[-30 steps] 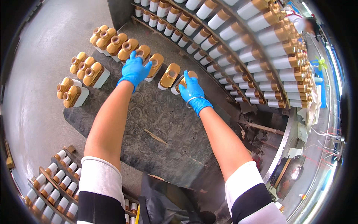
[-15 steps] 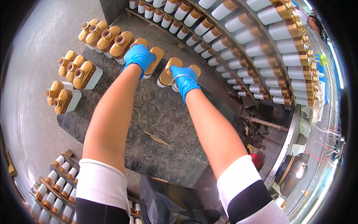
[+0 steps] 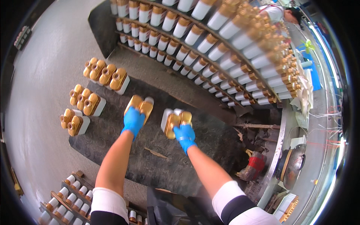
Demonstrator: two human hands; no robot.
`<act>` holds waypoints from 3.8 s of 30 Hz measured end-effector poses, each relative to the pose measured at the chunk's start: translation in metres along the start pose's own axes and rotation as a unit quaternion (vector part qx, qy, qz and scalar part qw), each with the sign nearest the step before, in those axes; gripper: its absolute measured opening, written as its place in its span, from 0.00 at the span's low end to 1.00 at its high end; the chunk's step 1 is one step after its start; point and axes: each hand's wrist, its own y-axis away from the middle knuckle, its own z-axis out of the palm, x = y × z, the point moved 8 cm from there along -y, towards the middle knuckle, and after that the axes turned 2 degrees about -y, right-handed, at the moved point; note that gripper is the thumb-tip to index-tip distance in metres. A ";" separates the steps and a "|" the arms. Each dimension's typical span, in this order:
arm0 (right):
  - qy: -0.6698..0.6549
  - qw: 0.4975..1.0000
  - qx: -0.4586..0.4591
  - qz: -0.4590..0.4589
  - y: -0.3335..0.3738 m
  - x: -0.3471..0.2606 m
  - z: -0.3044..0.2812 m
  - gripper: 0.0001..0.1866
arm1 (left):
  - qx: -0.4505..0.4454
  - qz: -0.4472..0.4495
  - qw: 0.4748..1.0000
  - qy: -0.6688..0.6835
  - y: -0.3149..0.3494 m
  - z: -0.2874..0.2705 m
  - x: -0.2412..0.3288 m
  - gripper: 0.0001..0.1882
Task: The person repeatedly picks up small white containers with gold lids from a wooden rack and places them onto a nearby table. The person moves back and forth between the rack and the table, organizing the containers in rows.
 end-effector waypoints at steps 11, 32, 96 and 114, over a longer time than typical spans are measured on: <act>0.065 0.979 -0.144 0.130 0.291 0.236 -0.108 0.28 | -0.329 -0.005 0.936 -0.125 0.256 0.001 -0.005 0.27; -0.074 0.955 0.178 0.224 0.721 0.494 -0.476 0.32 | -0.350 0.520 0.737 -0.251 0.574 -0.095 0.577 0.17; 0.029 0.994 0.029 0.104 0.589 0.681 -0.520 0.26 | -0.351 0.703 0.521 -0.334 0.707 0.223 0.935 0.14; 0.121 0.963 -0.157 0.181 0.501 0.776 -0.502 0.36 | -0.397 0.658 0.611 -0.190 0.706 0.210 0.938 0.15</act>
